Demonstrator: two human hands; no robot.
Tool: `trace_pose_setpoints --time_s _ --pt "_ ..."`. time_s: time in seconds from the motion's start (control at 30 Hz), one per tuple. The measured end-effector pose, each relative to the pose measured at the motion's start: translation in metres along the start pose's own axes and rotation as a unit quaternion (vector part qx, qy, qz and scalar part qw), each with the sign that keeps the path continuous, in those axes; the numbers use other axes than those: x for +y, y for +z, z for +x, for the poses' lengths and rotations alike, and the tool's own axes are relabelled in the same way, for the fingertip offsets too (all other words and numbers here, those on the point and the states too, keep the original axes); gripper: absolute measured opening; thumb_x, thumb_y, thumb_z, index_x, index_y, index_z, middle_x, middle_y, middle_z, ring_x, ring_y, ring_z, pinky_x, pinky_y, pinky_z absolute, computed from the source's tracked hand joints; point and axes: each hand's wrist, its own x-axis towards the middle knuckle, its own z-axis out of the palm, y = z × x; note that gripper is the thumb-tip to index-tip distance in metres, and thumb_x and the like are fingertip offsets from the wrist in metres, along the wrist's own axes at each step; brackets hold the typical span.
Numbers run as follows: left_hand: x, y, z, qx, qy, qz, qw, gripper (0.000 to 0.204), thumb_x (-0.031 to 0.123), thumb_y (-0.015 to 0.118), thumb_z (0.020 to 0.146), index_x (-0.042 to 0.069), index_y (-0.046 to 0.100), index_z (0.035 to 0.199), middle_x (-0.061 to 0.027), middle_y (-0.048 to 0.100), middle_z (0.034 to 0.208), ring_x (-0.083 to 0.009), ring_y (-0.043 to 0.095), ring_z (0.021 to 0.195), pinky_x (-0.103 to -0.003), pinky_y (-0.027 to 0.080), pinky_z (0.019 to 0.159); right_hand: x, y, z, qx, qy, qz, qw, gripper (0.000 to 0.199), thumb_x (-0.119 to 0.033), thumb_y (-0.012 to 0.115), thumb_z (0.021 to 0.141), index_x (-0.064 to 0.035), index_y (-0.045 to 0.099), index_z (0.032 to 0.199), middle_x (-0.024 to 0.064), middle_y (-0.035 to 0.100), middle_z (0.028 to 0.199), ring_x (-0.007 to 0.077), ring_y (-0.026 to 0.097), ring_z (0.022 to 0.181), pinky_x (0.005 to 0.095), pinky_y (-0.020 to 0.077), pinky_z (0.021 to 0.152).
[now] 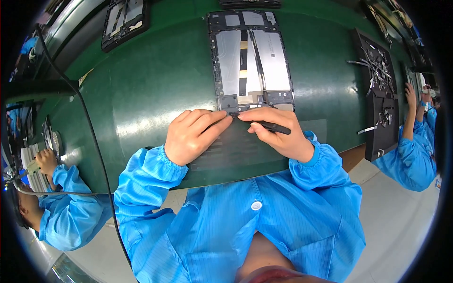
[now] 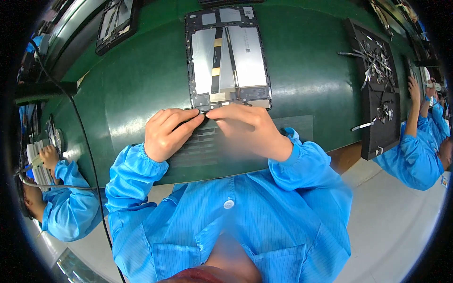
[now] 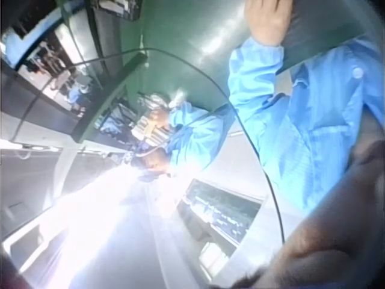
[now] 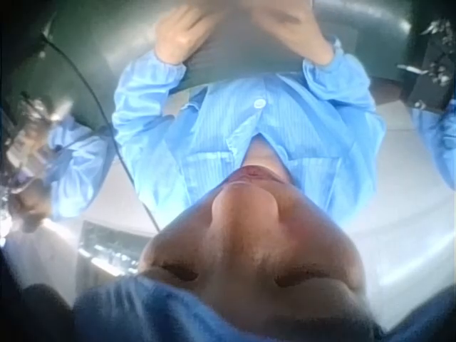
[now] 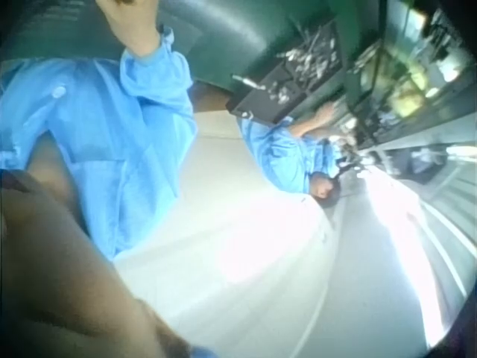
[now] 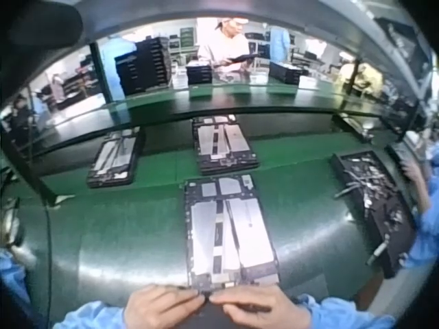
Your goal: The person connects internal cables to electronic modules within a tablet device, then checks the wiring, using tweezers to manipulate the components.
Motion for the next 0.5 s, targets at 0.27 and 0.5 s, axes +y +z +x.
trace_pose_setpoints --time_s 0.27,0.5 --pt "0.002 -0.001 0.000 0.001 -0.002 0.001 1.000 0.037 0.005 0.076 0.066 0.009 0.074 0.103 -0.0039 0.071 0.104 -0.0202 0.068 0.086 -0.033 0.054 0.068 0.000 -0.002 -0.004 -0.006 0.017 -0.015 1.000 0.023 -0.002 0.062 0.094 0.0005 0.068 0.117 0.0128 0.072 0.111 0.0184 0.072 0.086 0.0291 0.0597 0.076" --pt "0.000 0.001 -0.003 0.010 0.022 0.026 0.999 0.038 0.011 0.068 0.071 0.010 0.073 0.108 -0.0025 0.069 0.106 -0.0192 0.067 0.088 -0.032 0.053 0.066 -0.013 -0.003 -0.012 0.082 0.138 0.151 0.975 0.022 -0.003 0.055 0.098 0.0020 0.067 0.116 0.0126 0.071 0.107 0.0166 0.070 0.086 0.0255 0.0574 0.068"
